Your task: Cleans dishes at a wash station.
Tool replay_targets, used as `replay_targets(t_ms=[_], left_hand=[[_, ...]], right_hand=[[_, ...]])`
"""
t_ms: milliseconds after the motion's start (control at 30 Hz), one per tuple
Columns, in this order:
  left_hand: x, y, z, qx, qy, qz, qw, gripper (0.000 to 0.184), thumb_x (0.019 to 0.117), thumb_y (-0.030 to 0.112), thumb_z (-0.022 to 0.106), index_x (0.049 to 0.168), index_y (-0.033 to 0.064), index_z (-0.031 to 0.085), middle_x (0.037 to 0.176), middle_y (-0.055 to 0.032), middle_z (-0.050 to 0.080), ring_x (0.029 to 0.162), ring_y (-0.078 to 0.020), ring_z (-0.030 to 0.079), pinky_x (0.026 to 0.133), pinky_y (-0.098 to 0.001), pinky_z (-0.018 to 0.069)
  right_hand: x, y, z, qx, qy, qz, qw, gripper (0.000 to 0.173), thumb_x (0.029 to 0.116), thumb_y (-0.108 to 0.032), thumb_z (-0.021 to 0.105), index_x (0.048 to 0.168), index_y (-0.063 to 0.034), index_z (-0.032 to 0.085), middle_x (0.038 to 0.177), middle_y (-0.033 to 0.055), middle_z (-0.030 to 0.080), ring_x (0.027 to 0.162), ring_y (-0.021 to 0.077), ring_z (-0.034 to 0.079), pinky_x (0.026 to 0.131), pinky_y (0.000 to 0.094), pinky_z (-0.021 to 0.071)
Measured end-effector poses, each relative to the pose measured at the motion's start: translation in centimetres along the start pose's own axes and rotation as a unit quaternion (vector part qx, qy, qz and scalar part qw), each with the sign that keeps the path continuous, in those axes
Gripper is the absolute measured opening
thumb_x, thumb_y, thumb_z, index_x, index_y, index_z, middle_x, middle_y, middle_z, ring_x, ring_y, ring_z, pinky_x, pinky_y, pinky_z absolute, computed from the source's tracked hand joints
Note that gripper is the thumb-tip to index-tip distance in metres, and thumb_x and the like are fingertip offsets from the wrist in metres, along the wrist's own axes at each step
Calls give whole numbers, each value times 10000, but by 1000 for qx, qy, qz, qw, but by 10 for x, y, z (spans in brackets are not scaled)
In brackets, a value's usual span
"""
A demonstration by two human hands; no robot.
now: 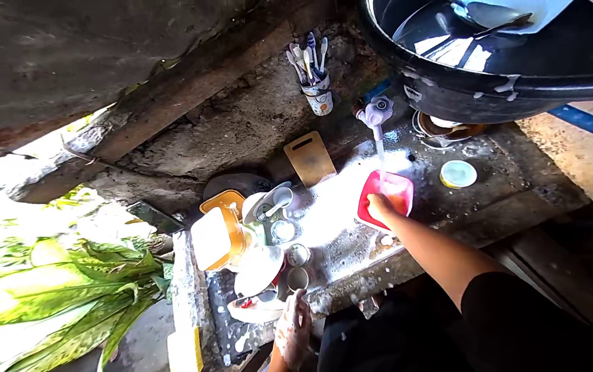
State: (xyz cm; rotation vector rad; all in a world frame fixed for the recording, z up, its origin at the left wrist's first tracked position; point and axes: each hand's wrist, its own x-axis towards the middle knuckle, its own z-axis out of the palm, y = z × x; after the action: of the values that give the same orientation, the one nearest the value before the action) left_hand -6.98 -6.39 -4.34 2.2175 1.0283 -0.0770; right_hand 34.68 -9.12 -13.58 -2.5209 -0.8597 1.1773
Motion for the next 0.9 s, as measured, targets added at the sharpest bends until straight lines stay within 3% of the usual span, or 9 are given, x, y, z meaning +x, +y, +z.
replay_targets(t_ms=[67, 133, 200, 333, 467, 567, 633, 767, 900], left_hand=[[4, 1, 3, 3, 6, 18, 1000, 430, 965, 96, 613, 1383, 6, 570, 1091, -170, 704, 933, -244, 726, 857, -400, 610], [6, 2, 6, -1, 3, 27, 1000, 425, 971, 103, 609, 1383, 4, 571, 1109, -174, 700, 934, -244, 727, 857, -398, 611], [10, 5, 9, -4, -10, 29, 1000, 428, 980, 130, 601, 1391, 17, 568, 1118, -160, 697, 943, -231, 721, 865, -391, 609], [17, 11, 12, -9, -36, 33, 999, 412, 1006, 163, 577, 1395, 31, 568, 1141, -161, 688, 973, -233, 713, 894, -398, 599], [24, 12, 14, 3, -25, 58, 998, 406, 996, 155, 578, 1387, 43, 576, 1118, -152, 686, 930, -212, 715, 859, -372, 605], [32, 13, 13, 10, -15, 70, 997, 408, 996, 170, 572, 1392, 73, 577, 1116, -128, 685, 916, -196, 712, 840, -360, 608], [36, 17, 11, 14, -16, 73, 997, 408, 999, 182, 573, 1396, 88, 579, 1131, -123, 684, 926, -186, 711, 852, -357, 606], [49, 25, 13, 14, -23, 94, 995, 394, 998, 176, 580, 1379, 73, 585, 1125, -130, 684, 949, -187, 704, 875, -346, 595], [75, 45, 19, 10, -72, 104, 992, 408, 1011, 200, 561, 1392, 57, 572, 1178, -157, 675, 992, -224, 702, 908, -387, 584]], right_hand=[[3, 8, -6, 56, -25, 27, 998, 369, 1080, -221, 461, 1304, 25, 619, 1242, 231, 670, 1129, 341, 675, 993, 527, 525], [6, 19, -6, 179, -35, 84, 980, 447, 1114, -340, 381, 1312, 4, 588, 1009, 144, 728, 791, 217, 720, 755, 394, 593], [5, 27, -5, 326, -28, 143, 934, 442, 1103, -360, 416, 1326, 2, 537, 932, 123, 725, 695, 182, 703, 656, 342, 586], [9, 33, -2, 505, -11, 179, 844, 436, 974, -63, 604, 1381, 30, 478, 1119, 194, 664, 868, 240, 705, 762, 382, 608], [6, 25, 0, 480, 20, 183, 858, 401, 1022, -159, 610, 1373, 22, 541, 1129, 164, 650, 888, 202, 640, 802, 361, 548], [8, 21, 5, 523, 38, 198, 828, 319, 1039, -161, 565, 1311, 5, 538, 958, 128, 637, 703, 165, 625, 632, 308, 543], [7, 19, 2, 536, 28, 196, 820, 413, 1044, -164, 568, 1404, 23, 487, 1142, 201, 658, 870, 235, 704, 760, 371, 607], [4, 21, -15, 399, 8, 181, 899, 427, 1027, -188, 570, 1388, 36, 527, 1304, 235, 626, 1115, 307, 677, 939, 465, 574], [-2, 11, -43, 224, 32, 128, 965, 362, 997, -215, 628, 1201, 82, 655, 1243, 283, 657, 1190, 402, 635, 1024, 592, 493]])
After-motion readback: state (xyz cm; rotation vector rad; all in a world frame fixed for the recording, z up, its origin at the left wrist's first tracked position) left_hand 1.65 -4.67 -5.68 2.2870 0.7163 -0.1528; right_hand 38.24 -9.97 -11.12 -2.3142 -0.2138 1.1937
